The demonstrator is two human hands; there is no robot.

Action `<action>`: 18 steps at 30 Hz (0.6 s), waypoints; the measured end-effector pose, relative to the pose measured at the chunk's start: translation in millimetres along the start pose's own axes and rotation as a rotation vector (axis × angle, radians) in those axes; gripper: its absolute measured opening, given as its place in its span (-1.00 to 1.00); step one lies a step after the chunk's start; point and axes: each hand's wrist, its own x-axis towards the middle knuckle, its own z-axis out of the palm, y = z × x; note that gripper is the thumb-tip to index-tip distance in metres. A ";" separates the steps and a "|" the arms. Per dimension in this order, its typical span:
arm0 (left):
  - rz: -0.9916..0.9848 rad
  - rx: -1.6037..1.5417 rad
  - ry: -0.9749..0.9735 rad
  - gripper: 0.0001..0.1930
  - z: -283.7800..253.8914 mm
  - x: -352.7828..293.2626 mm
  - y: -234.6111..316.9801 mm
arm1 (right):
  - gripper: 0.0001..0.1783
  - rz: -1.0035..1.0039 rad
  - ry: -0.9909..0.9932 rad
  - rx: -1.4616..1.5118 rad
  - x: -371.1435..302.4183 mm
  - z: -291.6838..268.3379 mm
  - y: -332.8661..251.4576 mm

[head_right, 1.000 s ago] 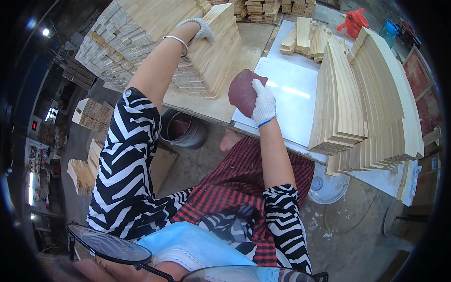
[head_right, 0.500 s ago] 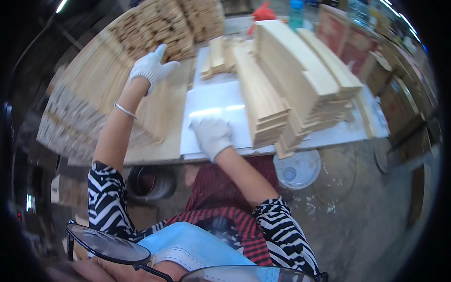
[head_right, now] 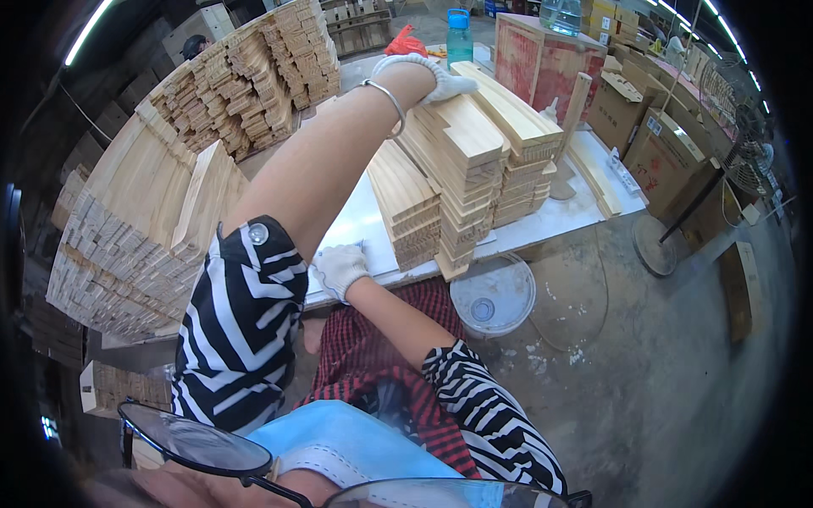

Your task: Sanding individual wooden frame pieces or blocks using sandpaper sheets by hand at a manufacturing workstation.

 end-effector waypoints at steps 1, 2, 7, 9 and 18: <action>-0.033 0.050 -0.008 -0.14 10.5 4.2 -27.1 | -0.67 0.052 -0.281 -0.512 4.7 -25.4 -53.6; -0.134 0.026 -0.107 -0.28 -2.1 -8.8 -22.1 | -0.67 0.024 -0.246 -0.570 4.7 -34.8 -61.1; -0.198 -0.681 0.169 -0.11 8.0 -92.6 -66.5 | -0.61 0.021 -0.029 -0.414 -23.0 -65.5 -66.5; -0.128 -0.855 0.249 -0.04 31.7 -140.2 -107.2 | -0.60 -0.054 0.143 -0.167 -27.8 -59.3 -43.4; -0.664 -1.308 0.367 -0.12 268.1 -337.5 -187.6 | -0.55 0.186 0.270 0.523 -21.7 -65.0 -64.3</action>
